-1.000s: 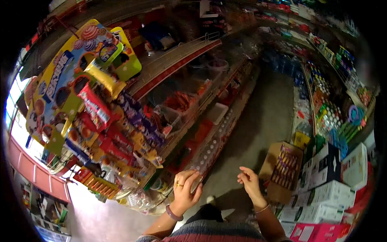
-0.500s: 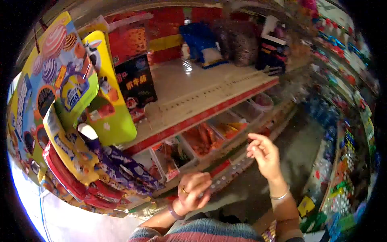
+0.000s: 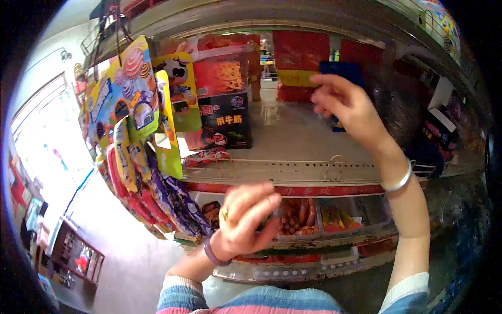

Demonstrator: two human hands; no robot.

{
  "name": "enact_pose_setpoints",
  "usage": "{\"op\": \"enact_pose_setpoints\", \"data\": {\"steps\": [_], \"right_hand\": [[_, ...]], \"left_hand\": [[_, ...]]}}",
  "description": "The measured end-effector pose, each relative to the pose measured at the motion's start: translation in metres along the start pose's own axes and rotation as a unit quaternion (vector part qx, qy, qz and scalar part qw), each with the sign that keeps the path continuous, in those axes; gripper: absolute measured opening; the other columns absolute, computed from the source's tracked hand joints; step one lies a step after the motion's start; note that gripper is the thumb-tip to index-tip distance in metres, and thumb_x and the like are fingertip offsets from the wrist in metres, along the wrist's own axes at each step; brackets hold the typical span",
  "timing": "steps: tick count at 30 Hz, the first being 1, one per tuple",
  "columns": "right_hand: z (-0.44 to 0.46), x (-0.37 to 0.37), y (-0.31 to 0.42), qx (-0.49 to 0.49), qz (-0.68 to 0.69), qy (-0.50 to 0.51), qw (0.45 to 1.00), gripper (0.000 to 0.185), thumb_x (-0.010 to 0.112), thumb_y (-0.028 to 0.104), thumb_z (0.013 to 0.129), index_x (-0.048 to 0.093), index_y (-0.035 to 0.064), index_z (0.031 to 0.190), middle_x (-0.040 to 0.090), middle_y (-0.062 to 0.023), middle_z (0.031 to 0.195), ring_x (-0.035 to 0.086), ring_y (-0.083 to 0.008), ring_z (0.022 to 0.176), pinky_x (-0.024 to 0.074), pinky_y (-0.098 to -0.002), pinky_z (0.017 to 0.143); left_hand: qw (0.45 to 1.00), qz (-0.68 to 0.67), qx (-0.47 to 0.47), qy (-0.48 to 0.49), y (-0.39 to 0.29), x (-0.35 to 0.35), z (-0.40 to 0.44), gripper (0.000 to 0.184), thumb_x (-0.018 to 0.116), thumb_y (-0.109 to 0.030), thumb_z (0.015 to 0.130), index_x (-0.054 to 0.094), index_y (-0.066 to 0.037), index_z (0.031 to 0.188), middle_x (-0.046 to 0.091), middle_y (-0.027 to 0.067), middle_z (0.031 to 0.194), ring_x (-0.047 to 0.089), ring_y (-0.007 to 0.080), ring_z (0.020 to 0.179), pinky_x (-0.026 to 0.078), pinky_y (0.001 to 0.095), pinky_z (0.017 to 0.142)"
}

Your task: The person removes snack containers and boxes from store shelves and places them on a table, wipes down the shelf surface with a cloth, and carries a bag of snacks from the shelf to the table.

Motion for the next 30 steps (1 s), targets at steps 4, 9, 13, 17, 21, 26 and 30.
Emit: {"op": "enact_pose_setpoints", "data": {"steps": [4, 9, 13, 17, 21, 26, 30], "right_hand": [[0.059, 0.022, -0.011, 0.072, 0.154, 0.040, 0.985, 0.034, 0.055, 0.028, 0.092, 0.055, 0.0054, 0.117, 0.062, -0.0082, 0.096, 0.061, -0.0156, 0.083, 0.0485, -0.0260, 0.071], [0.118, 0.053, -0.011, 0.164, 0.287, 0.054, 0.942, 0.037, 0.059, 0.042, 0.088, 0.057, 0.0093, 0.106, 0.063, -0.0062, 0.088, 0.063, -0.0174, 0.077, 0.0509, -0.0295, 0.064], [0.134, 0.063, 0.010, 0.151, 0.351, 0.018, 0.924, 0.034, 0.061, 0.041, 0.087, 0.057, 0.0104, 0.101, 0.061, -0.0026, 0.079, 0.062, -0.0153, 0.067, 0.0496, -0.0269, 0.055], [0.137, 0.069, 0.024, 0.177, 0.387, 0.015, 0.905, 0.027, 0.062, 0.035, 0.087, 0.058, 0.0106, 0.098, 0.059, -0.0020, 0.075, 0.059, -0.0136, 0.063, 0.0470, -0.0235, 0.049], [0.138, 0.071, 0.027, 0.185, 0.438, 0.004, 0.880, 0.021, 0.063, 0.028, 0.087, 0.058, 0.0103, 0.097, 0.057, -0.0029, 0.074, 0.056, -0.0123, 0.061, 0.0457, -0.0213, 0.046], [0.142, 0.076, 0.021, 0.176, 0.468, -0.031, 0.865, 0.018, 0.062, 0.024, 0.086, 0.057, 0.0093, 0.096, 0.055, -0.0036, 0.075, 0.050, -0.0110, 0.057, 0.0410, -0.0208, 0.043], [0.137, 0.069, 0.017, 0.155, 0.528, -0.055, 0.833, 0.016, 0.061, 0.022, 0.085, 0.057, 0.0096, 0.095, 0.054, -0.0032, 0.073, 0.044, -0.0106, 0.053, 0.0343, -0.0204, 0.040]], "left_hand": [[0.985, -0.074, -0.153, -0.011, 0.007, -0.004, 0.033, 0.055, 0.064, -0.003, 0.073, 0.047, 0.003, 0.125, 0.050, 0.0187, 0.122, 0.051, 0.0294, 0.113, 0.042, 0.0375, 0.095], [0.850, -0.340, -0.388, -0.107, 0.028, -0.003, 0.062, 0.059, 0.055, -0.005, 0.086, 0.029, 0.004, 0.138, 0.042, 0.0186, 0.135, 0.042, 0.0286, 0.126, 0.031, 0.0377, 0.108], [0.757, -0.419, -0.451, -0.219, 0.052, -0.006, 0.071, 0.047, 0.053, -0.008, 0.087, 0.037, 0.006, 0.129, 0.047, 0.0193, 0.128, 0.048, 0.0302, 0.120, 0.038, 0.0372, 0.103], [0.768, -0.399, -0.432, -0.253, 0.076, -0.009, 0.068, 0.033, 0.051, -0.011, 0.088, 0.045, 0.006, 0.117, 0.052, 0.0200, 0.120, 0.047, 0.0314, 0.120, 0.037, 0.0398, 0.105], [0.757, -0.442, -0.386, -0.288, 0.081, -0.007, 0.066, 0.029, 0.051, -0.013, 0.089, 0.048, 0.004, 0.111, 0.053, 0.0206, 0.119, 0.046, 0.0326, 0.122, 0.036, 0.0418, 0.106], [0.719, -0.491, -0.391, -0.299, 0.083, -0.014, 0.069, 0.025, 0.053, -0.014, 0.089, 0.048, 0.002, 0.108, 0.051, 0.0231, 0.122, 0.045, 0.0341, 0.122, 0.036, 0.0441, 0.106], [0.700, -0.521, -0.389, -0.294, 0.077, -0.009, 0.076, 0.023, 0.053, -0.015, 0.090, 0.046, -0.001, 0.107, 0.050, 0.0246, 0.122, 0.046, 0.0355, 0.121, 0.037, 0.0462, 0.104]]}}
Point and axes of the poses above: each hand's wrist, its own z-axis towards the middle knuckle, its own x-axis out of the palm, y = z × x, the point moved 1 cm from there along z, towards the middle knuckle
